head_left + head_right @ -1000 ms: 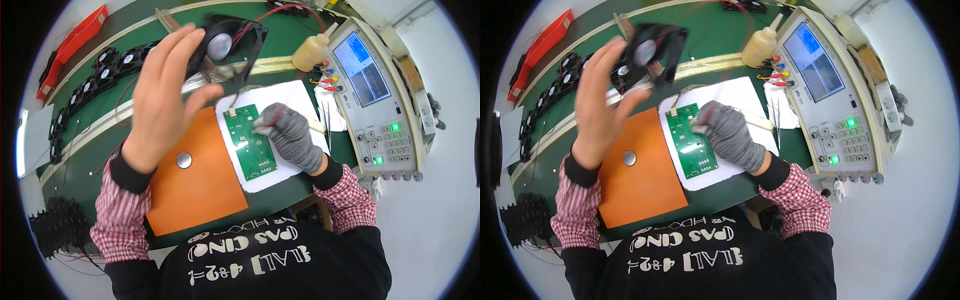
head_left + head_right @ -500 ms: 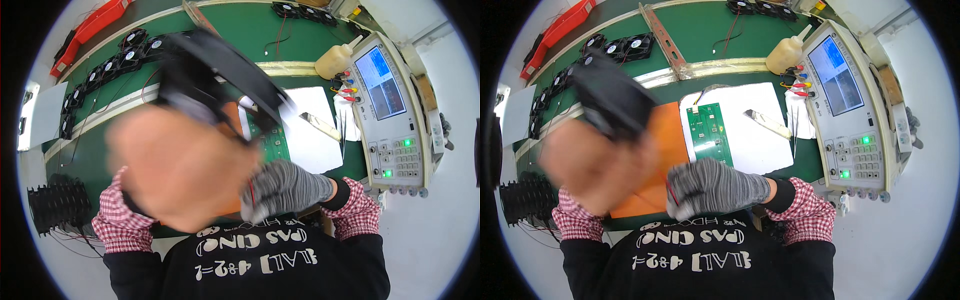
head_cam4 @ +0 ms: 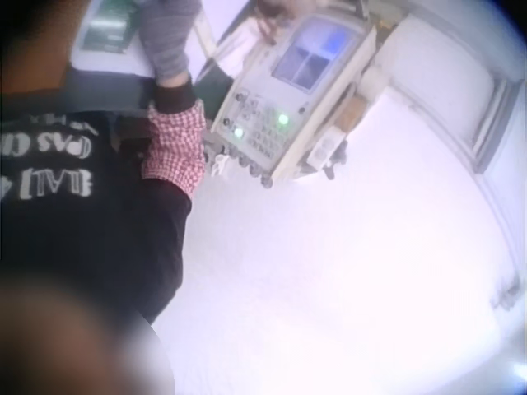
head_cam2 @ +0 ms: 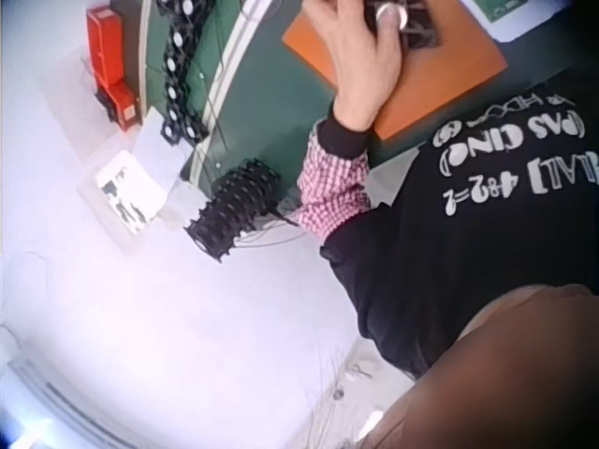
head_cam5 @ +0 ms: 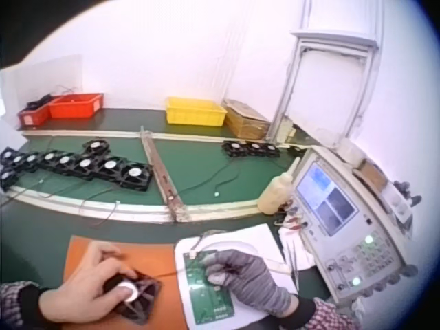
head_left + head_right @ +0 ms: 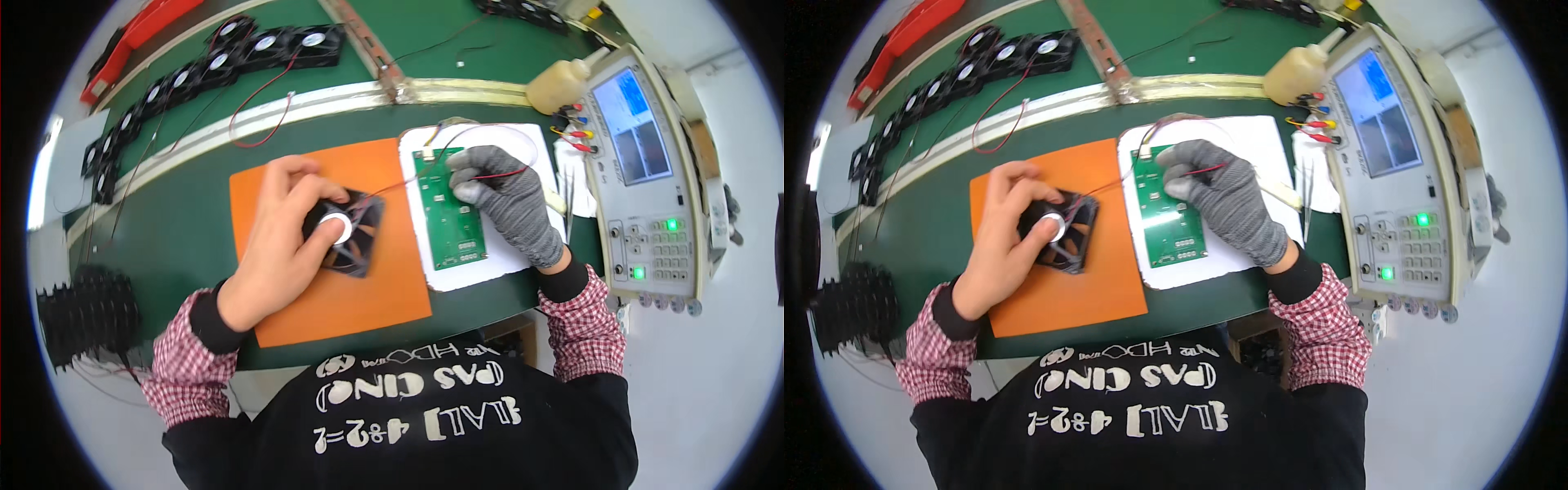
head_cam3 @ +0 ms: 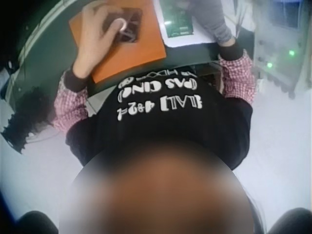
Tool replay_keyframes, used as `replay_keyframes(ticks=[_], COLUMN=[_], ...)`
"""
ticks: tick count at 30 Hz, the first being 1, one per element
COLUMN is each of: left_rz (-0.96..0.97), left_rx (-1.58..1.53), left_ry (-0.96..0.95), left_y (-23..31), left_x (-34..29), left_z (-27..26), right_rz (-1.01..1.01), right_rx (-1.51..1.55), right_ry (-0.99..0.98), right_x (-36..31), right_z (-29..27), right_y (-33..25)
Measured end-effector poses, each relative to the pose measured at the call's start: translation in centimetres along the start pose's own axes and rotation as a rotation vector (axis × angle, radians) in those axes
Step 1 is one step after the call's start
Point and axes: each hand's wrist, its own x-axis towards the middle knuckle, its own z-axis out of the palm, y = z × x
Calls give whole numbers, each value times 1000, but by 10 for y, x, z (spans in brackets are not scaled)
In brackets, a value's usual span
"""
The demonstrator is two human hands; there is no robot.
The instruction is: The person repeatedly picks up small black cooling fans from a tray and connects them to a green circuit board using red and black wires. After each connection, the fan spins briefly before being disconnected and placed back on the tray. The process is repeated for multiple fans throughout the clip.
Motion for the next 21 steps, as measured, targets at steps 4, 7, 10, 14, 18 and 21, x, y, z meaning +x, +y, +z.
replay_keyframes(ticks=[4,7,10,14,18,21], left_rz=[-302,53,180,216,198,361], left_rx=[-388,-203,-43,136,158,268], left_ry=[-98,-185,-256,-273,-262,-36], left_y=[-10,-19,-18,-14,-6,1], left_x=[7,11,10,8,7,1], left_z=[-13,-23,-18,-6,-7,-9], right_rz=[-94,-331,-495,-544,-514,-500], right_rx=[-189,-536,-724,-1026,-1067,-833], right_ry=[38,-7,-10,-45,-27,-58], right_x=[-5,-1,1,-3,-5,2], right_z=[-3,-7,-4,-2,1,-7], right_y=[9,7,7,1,1,8])
